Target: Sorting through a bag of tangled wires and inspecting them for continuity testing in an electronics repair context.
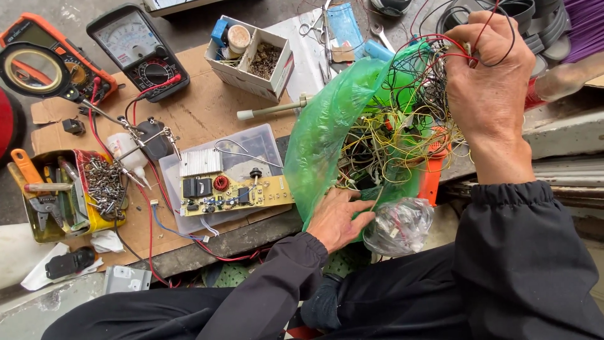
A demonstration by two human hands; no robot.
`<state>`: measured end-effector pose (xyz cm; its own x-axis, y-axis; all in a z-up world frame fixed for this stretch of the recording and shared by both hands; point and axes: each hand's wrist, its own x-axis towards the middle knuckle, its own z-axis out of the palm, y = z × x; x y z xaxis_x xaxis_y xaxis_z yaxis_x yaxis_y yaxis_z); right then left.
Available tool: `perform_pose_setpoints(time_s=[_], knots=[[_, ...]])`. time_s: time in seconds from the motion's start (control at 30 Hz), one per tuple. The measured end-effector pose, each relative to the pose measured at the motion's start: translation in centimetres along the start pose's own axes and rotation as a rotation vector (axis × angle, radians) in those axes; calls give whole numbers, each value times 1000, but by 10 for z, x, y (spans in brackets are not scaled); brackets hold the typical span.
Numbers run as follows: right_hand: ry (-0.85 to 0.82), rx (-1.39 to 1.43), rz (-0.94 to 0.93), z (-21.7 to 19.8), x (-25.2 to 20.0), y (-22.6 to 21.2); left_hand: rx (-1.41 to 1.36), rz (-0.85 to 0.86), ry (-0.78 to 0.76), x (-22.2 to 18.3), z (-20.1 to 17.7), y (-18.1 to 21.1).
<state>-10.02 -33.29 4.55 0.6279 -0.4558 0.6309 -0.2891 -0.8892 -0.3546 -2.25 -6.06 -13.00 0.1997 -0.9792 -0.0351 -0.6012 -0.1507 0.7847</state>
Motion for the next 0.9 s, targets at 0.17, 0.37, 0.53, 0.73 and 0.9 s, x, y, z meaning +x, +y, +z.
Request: perform_pose_setpoints(time_s=[0.17, 0.37, 0.53, 0.73, 0.9], knots=[[-11, 25, 21, -1, 1, -4, -148, -135, 66, 6, -14, -3], [4, 32, 7, 0, -1, 1, 27, -52, 343, 19, -28, 13], [-9, 53, 21, 1, -2, 0, 373, -33, 185, 27, 19, 20], [-3, 31, -3, -2, -4, 2, 302, -20, 151, 21, 28, 38], [-2, 9, -13, -5, -7, 9, 147, -21, 210, 34, 16, 25]])
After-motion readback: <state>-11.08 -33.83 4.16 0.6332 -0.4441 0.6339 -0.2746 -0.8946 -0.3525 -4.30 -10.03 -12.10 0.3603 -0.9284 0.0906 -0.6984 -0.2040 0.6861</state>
